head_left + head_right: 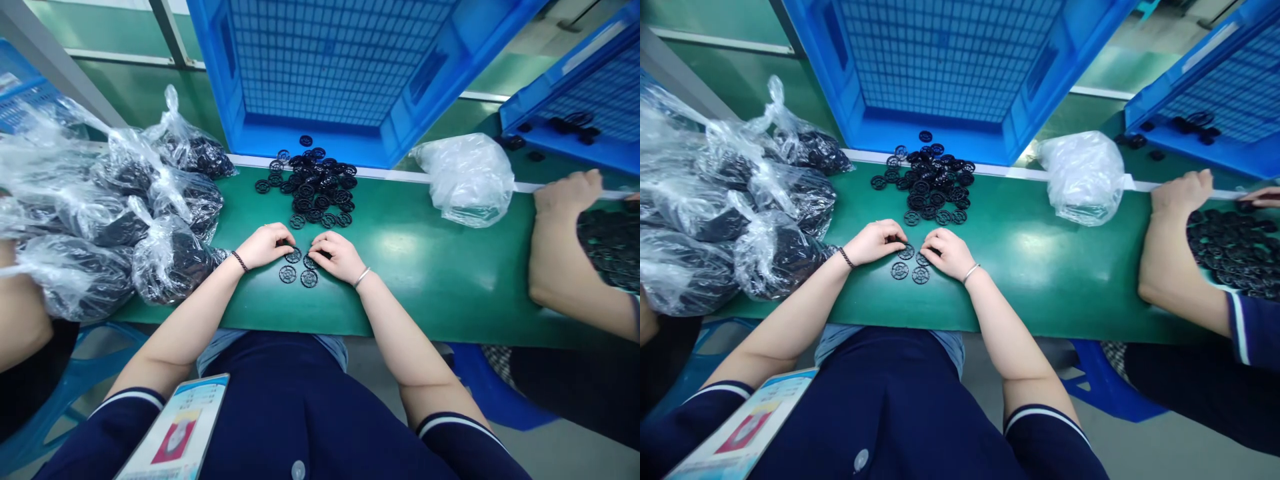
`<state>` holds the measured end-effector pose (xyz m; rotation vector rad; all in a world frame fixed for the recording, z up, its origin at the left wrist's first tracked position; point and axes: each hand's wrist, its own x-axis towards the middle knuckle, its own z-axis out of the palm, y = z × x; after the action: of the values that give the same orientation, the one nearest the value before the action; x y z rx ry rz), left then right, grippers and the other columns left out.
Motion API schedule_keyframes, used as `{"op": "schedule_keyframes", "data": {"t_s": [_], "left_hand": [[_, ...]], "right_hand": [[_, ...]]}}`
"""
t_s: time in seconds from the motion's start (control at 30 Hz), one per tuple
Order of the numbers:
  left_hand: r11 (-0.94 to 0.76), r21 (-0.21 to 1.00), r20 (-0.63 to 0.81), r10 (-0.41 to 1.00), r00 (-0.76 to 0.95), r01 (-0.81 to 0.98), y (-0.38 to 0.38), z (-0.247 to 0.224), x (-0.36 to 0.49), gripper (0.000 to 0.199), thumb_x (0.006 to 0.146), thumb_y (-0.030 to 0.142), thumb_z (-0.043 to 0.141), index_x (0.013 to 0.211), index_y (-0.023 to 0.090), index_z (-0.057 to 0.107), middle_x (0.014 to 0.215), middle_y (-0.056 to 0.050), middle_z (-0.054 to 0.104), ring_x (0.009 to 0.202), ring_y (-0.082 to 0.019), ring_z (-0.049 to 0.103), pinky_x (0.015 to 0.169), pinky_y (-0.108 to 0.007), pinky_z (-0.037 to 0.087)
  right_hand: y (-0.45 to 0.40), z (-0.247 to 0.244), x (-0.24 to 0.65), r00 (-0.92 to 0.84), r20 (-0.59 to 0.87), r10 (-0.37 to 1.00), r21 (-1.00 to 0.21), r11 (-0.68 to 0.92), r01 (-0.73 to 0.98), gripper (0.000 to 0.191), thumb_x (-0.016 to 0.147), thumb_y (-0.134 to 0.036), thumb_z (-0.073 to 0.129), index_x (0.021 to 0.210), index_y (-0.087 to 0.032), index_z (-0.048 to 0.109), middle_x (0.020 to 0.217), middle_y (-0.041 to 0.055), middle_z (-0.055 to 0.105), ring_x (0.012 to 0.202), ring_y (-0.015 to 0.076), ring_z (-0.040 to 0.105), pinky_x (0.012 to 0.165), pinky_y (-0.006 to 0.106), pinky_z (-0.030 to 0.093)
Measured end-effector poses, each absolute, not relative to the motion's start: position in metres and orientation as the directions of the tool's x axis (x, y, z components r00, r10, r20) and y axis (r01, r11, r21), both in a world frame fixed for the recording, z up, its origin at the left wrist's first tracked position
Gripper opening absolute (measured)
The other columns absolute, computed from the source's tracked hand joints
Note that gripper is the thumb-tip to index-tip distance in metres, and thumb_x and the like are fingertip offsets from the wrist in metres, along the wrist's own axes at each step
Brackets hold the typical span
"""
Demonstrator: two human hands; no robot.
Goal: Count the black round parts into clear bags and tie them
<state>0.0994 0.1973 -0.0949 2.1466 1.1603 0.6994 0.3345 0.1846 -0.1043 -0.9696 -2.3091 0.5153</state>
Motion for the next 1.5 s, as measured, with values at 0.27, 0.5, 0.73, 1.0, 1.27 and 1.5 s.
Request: {"op": "schedule_keyframes", "data": {"t_s": [0.27, 0.5, 0.73, 1.0, 1.27, 1.5], "left_hand": [[-0.532, 0.504, 0.350, 0.846, 0.402, 0.680, 0.216, -0.106, 0.120, 0.021, 0.081, 0.020, 0.069, 0.102, 0.017, 0.069, 0.108, -0.009, 0.068, 0.103, -0.025, 0.056, 0.097, -0.043, 0.045], [-0.473, 0.556, 0.339, 0.880, 0.332, 0.683, 0.210, -0.107, 0.125, 0.009, 0.090, 0.019, 0.056, 0.083, 0.018, 0.062, 0.091, -0.006, 0.067, 0.093, -0.022, 0.057, 0.092, -0.039, 0.045], [-0.343, 0.679, 0.196, 0.937, 0.289, 0.649, 0.200, -0.104, 0.111, 0.012, 0.092, 0.021, 0.050, 0.086, 0.019, 0.060, 0.079, -0.001, 0.065, 0.076, -0.017, 0.059, 0.076, -0.031, 0.047], [-0.503, 0.529, 0.282, 0.864, 0.417, 0.684, 0.199, -0.105, 0.106, 0.008, 0.083, 0.025, 0.064, 0.080, 0.018, 0.066, 0.091, -0.006, 0.063, 0.092, -0.022, 0.057, 0.090, -0.040, 0.045], [-0.625, 0.445, 0.352, 0.781, 0.516, 0.641, 0.224, -0.109, 0.144, 0.032, 0.089, 0.011, 0.048, 0.117, 0.015, 0.065, 0.124, -0.011, 0.065, 0.104, -0.023, 0.059, 0.100, -0.042, 0.045], [-0.562, 0.479, 0.285, 0.826, 0.486, 0.675, 0.233, -0.104, 0.149, 0.016, 0.081, 0.019, 0.069, 0.096, 0.016, 0.070, 0.094, -0.008, 0.072, 0.095, -0.025, 0.059, 0.095, -0.043, 0.046]], "right_hand": [[0.206, -0.116, 0.324, -0.278, 0.514, 0.812, -0.406, 0.516, 0.755, 0.024, 0.093, -0.029, 0.051, 0.112, -0.021, 0.063, 0.114, 0.0142, 0.060, 0.107, 0.0274, 0.056, 0.092, 0.046, 0.051], [0.210, -0.114, 0.322, -0.235, 0.556, 0.797, -0.429, 0.517, 0.741, 0.017, 0.095, -0.031, 0.046, 0.091, -0.023, 0.060, 0.108, 0.0117, 0.062, 0.101, 0.0265, 0.057, 0.088, 0.046, 0.050], [0.193, -0.108, 0.340, -0.253, 0.449, 0.857, -0.598, 0.498, 0.628, 0.024, 0.100, -0.037, 0.034, 0.096, -0.022, 0.052, 0.092, 0.0094, 0.063, 0.087, 0.0215, 0.061, 0.081, 0.038, 0.051], [0.188, -0.100, 0.341, -0.543, 0.320, 0.776, -0.436, 0.630, 0.643, 0.023, 0.096, -0.033, 0.045, 0.081, -0.022, 0.059, 0.087, 0.0082, 0.062, 0.086, 0.0211, 0.058, 0.081, 0.037, 0.051], [0.208, -0.115, 0.346, -0.333, 0.443, 0.833, -0.423, 0.521, 0.742, 0.022, 0.093, -0.028, 0.051, 0.110, -0.020, 0.062, 0.115, 0.0125, 0.066, 0.106, 0.0264, 0.059, 0.091, 0.045, 0.050], [0.207, -0.113, 0.344, -0.375, 0.421, 0.826, -0.418, 0.544, 0.728, 0.015, 0.094, -0.029, 0.050, 0.096, -0.022, 0.063, 0.101, 0.0086, 0.070, 0.095, 0.0248, 0.060, 0.089, 0.044, 0.049]]}}
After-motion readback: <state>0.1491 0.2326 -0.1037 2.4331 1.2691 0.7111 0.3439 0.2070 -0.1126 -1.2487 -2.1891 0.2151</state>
